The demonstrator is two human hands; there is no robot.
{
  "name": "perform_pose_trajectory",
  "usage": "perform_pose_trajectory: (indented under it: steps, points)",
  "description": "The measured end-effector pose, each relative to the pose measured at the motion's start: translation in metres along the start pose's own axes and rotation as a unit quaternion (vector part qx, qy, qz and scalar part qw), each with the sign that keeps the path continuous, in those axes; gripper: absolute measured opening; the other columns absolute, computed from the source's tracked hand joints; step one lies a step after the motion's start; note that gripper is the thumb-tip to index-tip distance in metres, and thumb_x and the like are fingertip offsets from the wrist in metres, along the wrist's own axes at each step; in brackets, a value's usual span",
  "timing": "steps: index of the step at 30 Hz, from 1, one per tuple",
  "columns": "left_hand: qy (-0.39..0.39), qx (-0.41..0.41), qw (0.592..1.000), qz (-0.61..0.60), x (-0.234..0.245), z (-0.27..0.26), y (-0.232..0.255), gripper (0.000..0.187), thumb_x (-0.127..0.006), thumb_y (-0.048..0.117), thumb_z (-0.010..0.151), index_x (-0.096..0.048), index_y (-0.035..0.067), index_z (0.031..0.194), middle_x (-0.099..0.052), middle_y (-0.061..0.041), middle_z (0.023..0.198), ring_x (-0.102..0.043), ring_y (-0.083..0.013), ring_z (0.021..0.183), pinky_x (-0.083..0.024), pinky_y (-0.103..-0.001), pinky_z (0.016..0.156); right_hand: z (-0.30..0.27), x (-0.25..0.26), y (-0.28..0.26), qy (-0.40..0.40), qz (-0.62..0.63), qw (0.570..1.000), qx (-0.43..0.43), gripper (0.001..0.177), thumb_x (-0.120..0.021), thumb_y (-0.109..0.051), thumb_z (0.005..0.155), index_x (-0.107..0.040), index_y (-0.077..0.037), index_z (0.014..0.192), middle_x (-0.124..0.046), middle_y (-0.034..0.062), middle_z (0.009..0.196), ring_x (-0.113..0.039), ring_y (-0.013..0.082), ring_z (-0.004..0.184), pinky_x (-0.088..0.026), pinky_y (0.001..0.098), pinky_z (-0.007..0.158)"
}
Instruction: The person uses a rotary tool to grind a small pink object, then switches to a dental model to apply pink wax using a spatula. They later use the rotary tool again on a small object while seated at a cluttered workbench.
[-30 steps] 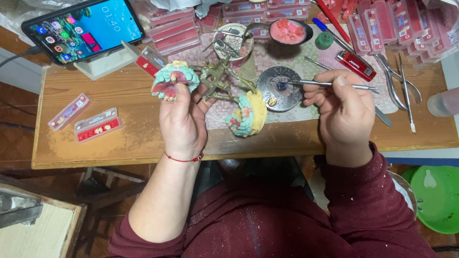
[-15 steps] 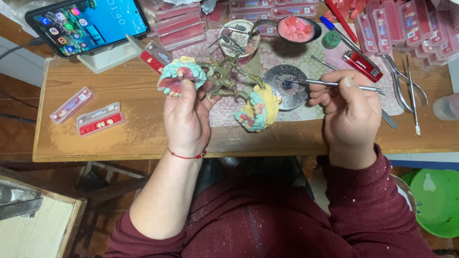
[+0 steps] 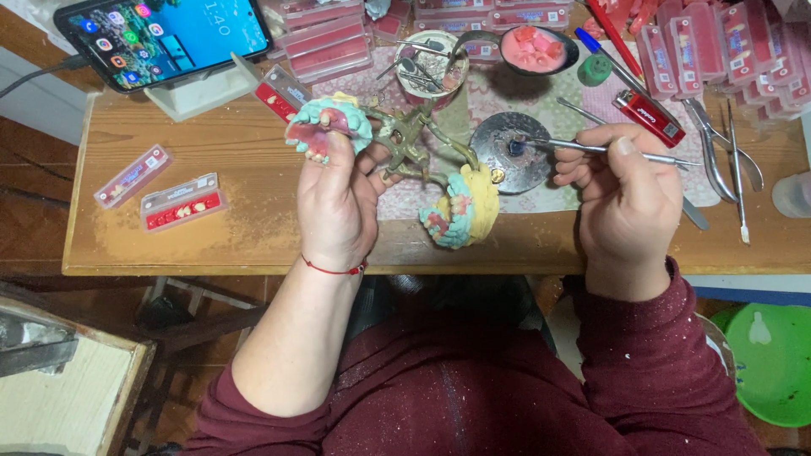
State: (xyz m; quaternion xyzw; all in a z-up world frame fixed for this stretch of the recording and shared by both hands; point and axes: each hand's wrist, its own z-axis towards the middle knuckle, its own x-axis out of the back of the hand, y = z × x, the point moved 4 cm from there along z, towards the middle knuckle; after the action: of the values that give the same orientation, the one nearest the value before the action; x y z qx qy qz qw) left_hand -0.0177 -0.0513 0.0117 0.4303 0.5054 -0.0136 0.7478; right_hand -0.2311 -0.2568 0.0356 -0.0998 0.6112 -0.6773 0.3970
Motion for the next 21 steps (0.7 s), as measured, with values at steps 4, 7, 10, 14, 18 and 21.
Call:
perform_pose_trajectory:
  steps: [4,7,10,14,18,21]
  points:
    - [-0.002,-0.001,1.0,-0.005,0.005,0.0,-0.002,0.036,-0.056,0.033,0.112,-0.052,0.005,0.134,-0.062,-0.009,0.126,-0.062,-0.0206,0.104,-0.059,-0.042,0.089,0.001,0.001,0.001,-0.002,0.003,1.0,0.0,0.027,-0.048,-0.014,0.115,-0.062,0.009,0.114,-0.07,0.0236,0.1,-0.069,0.0262,0.085,-0.059,0.0352,0.081]
    - [0.008,0.011,1.0,-0.006,0.006,0.001,-0.003,0.035,-0.056,0.034,0.111,-0.052,0.007,0.133,-0.063,-0.009,0.123,-0.062,-0.0195,0.102,-0.06,-0.041,0.088,0.0,0.003,0.001,-0.006,0.001,1.0,0.003,0.027,-0.049,-0.015,0.116,-0.062,0.009,0.114,-0.07,0.024,0.1,-0.069,0.0264,0.085,-0.059,0.0358,0.081]
    - [0.023,0.014,1.0,0.0,0.007,0.002,-0.004,0.034,-0.056,0.034,0.109,-0.052,0.008,0.132,-0.063,-0.008,0.12,-0.063,-0.0186,0.1,-0.06,-0.04,0.086,0.0,0.003,0.002,-0.014,-0.002,1.0,0.007,0.027,-0.049,-0.015,0.116,-0.062,0.009,0.114,-0.07,0.0244,0.101,-0.069,0.0266,0.085,-0.059,0.0362,0.081]
    - [0.006,0.018,1.0,-0.005,0.009,0.002,-0.005,0.036,-0.057,0.036,0.11,-0.054,0.007,0.131,-0.064,-0.007,0.12,-0.063,-0.0179,0.1,-0.058,-0.037,0.085,-0.004,-0.004,-0.003,-0.022,0.018,0.999,0.017,0.028,-0.049,-0.017,0.118,-0.06,0.008,0.114,-0.07,0.0242,0.099,-0.068,0.0272,0.085,-0.058,0.0367,0.081]
    - [-0.005,0.014,1.0,-0.009,0.005,0.003,-0.004,0.036,-0.058,0.037,0.109,-0.055,0.008,0.13,-0.063,-0.006,0.12,-0.062,-0.0172,0.1,-0.059,-0.039,0.087,-0.024,-0.022,-0.013,-0.043,0.065,0.996,0.04,0.029,-0.049,-0.018,0.12,-0.058,0.008,0.111,-0.067,0.0244,0.096,-0.067,0.0291,0.085,-0.058,0.0393,0.082]
    - [-0.01,0.014,1.0,-0.009,0.005,0.003,-0.004,0.037,-0.057,0.038,0.109,-0.054,0.007,0.13,-0.063,-0.006,0.12,-0.062,-0.0169,0.1,-0.059,-0.039,0.087,-0.039,-0.04,-0.019,-0.078,0.07,0.993,0.055,0.03,-0.05,-0.018,0.118,-0.058,0.009,0.107,-0.065,0.0261,0.094,-0.063,0.0295,0.082,-0.055,0.0409,0.082]
